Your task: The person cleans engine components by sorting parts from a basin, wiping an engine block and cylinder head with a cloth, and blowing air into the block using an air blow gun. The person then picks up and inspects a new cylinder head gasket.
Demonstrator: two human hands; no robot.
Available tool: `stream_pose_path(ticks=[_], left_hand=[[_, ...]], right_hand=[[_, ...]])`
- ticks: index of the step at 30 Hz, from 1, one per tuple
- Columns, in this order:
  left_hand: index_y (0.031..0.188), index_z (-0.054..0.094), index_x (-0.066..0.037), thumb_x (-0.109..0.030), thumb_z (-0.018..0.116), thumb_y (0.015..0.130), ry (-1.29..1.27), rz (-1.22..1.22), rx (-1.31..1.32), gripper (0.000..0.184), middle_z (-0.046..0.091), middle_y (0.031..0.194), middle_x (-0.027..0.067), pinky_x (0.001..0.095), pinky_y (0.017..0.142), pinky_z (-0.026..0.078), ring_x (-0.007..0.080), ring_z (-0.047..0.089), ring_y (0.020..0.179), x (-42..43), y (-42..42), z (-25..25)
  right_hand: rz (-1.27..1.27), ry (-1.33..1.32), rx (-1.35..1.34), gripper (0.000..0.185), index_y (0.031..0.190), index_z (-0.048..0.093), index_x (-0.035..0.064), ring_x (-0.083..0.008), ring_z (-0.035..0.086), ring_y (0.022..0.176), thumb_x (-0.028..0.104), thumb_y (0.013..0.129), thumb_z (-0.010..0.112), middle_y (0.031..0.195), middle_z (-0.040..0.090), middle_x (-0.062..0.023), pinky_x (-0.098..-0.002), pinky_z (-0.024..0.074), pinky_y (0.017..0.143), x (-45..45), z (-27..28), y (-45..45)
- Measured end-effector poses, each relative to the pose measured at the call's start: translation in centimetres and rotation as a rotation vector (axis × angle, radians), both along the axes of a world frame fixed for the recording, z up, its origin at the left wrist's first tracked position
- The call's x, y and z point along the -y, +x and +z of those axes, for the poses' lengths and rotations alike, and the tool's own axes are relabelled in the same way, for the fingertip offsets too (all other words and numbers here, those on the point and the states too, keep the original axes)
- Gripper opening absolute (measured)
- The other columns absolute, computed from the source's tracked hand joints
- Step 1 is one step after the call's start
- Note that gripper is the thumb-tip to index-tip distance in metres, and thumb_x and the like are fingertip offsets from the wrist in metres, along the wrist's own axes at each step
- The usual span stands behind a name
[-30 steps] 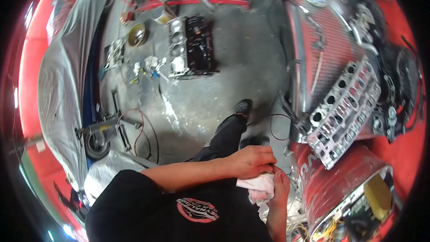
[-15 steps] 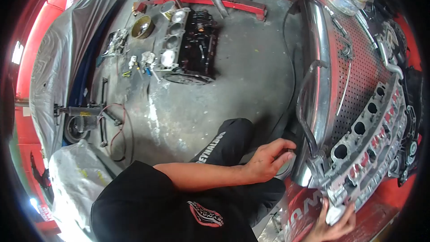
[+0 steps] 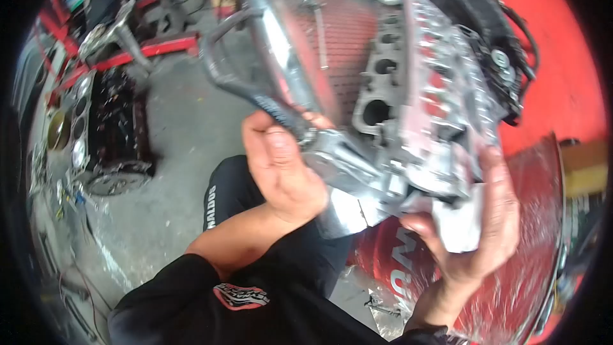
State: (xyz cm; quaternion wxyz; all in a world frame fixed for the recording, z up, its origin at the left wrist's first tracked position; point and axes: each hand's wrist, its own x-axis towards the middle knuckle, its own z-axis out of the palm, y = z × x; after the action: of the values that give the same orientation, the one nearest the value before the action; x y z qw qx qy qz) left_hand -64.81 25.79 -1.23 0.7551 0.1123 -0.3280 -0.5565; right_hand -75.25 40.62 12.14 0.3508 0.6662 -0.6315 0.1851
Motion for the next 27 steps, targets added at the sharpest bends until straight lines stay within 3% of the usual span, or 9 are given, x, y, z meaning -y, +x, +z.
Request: stream_pose_path(ticks=[1,3,5,8,15,19,21,23,27], left_hand=[[0.119,0.041,0.0,-0.032,0.049,0.106,-0.041,-0.003,-0.028,0.035,0.058,0.105,0.0161,0.0391,0.082,0.053,0.0212,0.059,0.087,0.1,0.5,1.1],[0.116,0.041,-0.001,-0.033,0.046,0.107,-0.066,0.052,-0.031,0.034,0.061,0.097,0.0175,0.0368,0.078,0.052,0.0211,0.06,0.083,0.5,0.4,1.2],[0.115,0.04,-0.002,-0.033,0.043,0.108,-0.122,0.075,-0.021,0.033,0.061,0.092,0.0176,0.0359,0.077,0.051,0.0213,0.06,0.081,0.9,0.7,2.0],[0.112,0.04,-0.002,-0.033,0.038,0.109,-0.167,0.111,0.037,0.031,0.063,0.086,0.0176,0.0344,0.075,0.05,0.0218,0.061,0.077,1.0,1.4,2.2],[0.111,0.036,-0.005,-0.03,0.035,0.109,-0.158,0.016,-0.007,0.026,0.06,0.082,0.0152,0.0403,0.072,0.056,0.0237,0.063,0.07,1.4,0.8,2.2],[0.111,0.037,-0.005,-0.03,0.037,0.109,-0.096,0.005,-0.001,0.025,0.06,0.084,0.0144,0.037,0.064,0.056,0.0219,0.062,0.064,1.2,0.8,2.8],[0.109,0.042,-0.002,-0.023,0.041,0.108,-0.051,-0.057,-0.082,0.022,0.057,0.089,0.0099,0.0308,0.072,0.051,0.0157,0.06,0.077,1.6,1.0,3.5],[0.109,0.044,-0.002,-0.023,0.042,0.108,-0.08,0.029,-0.015,0.021,0.055,0.09,0.0082,0.0294,0.073,0.051,0.0141,0.059,0.077,2.5,0.8,5.2],[0.106,0.044,-0.002,-0.02,0.04,0.109,-0.11,0.015,0.02,0.018,0.056,0.086,0.0064,0.0292,0.074,0.049,0.0126,0.057,0.078,3.7,0.3,9.6]], right_hand=[[0.047,-0.031,-0.107,0.081,0.139,0.049,-0.0021,-0.0384,0.064,0.115,0.042,0.08,0.082,0.128,0.062,-0.028,-0.0427,0.0528,0.094,-0.2,-0.3,-0.4],[0.023,-0.162,-0.279,0.065,0.137,0.048,0.0044,-0.0472,0.063,0.112,0.032,0.086,0.079,0.129,0.059,-0.0289,-0.0552,0.0551,0.09,-2.8,-2.1,-1.9],[-0.066,-0.335,-0.284,0.061,0.14,0.043,0.0123,-0.0527,0.051,0.125,0.031,0.091,0.073,0.142,0.047,-0.0271,-0.0647,0.0481,0.097,-4.7,-5.7,-2.3],[-0.155,-0.237,-0.282,0.062,0.144,0.037,0.0298,-0.0526,0.023,0.144,0.038,0.092,0.07,0.158,0.026,-0.0179,-0.0706,0.0252,0.112,-5.9,-10.8,-4.1],[-0.052,-0.146,-0.489,0.05,0.135,0.05,0.0376,-0.0569,0.027,0.14,0.032,0.09,0.071,0.162,0.024,-0.0131,-0.0752,0.0299,0.106,-3.7,-7.6,-5.1],[0.039,-0.054,-0.419,0.051,0.131,0.055,0.0309,-0.0591,0.034,0.135,0.024,0.085,0.077,0.157,0.034,-0.0176,-0.0701,0.037,0.106,-2.8,-4.9,-3.9],[0.062,-0.05,-0.394,0.055,0.13,0.056,0.0292,-0.0575,0.036,0.134,0.024,0.081,0.08,0.155,0.037,-0.0177,-0.068,0.0375,0.107,-2.3,-4.1,-3.8],[0.054,-0.052,-0.391,0.059,0.13,0.058,0.0247,-0.0556,0.04,0.133,0.021,0.076,0.082,0.149,0.046,-0.0196,-0.065,0.0406,0.105,-1.7,-2.4,-3.2],[0.054,-0.013,-0.391,0.081,0.138,0.054,0.0187,-0.0523,0.038,0.138,0.018,0.063,0.085,0.149,0.045,-0.0252,-0.0613,0.0341,0.11,-0.9,1.7,-3.7]])
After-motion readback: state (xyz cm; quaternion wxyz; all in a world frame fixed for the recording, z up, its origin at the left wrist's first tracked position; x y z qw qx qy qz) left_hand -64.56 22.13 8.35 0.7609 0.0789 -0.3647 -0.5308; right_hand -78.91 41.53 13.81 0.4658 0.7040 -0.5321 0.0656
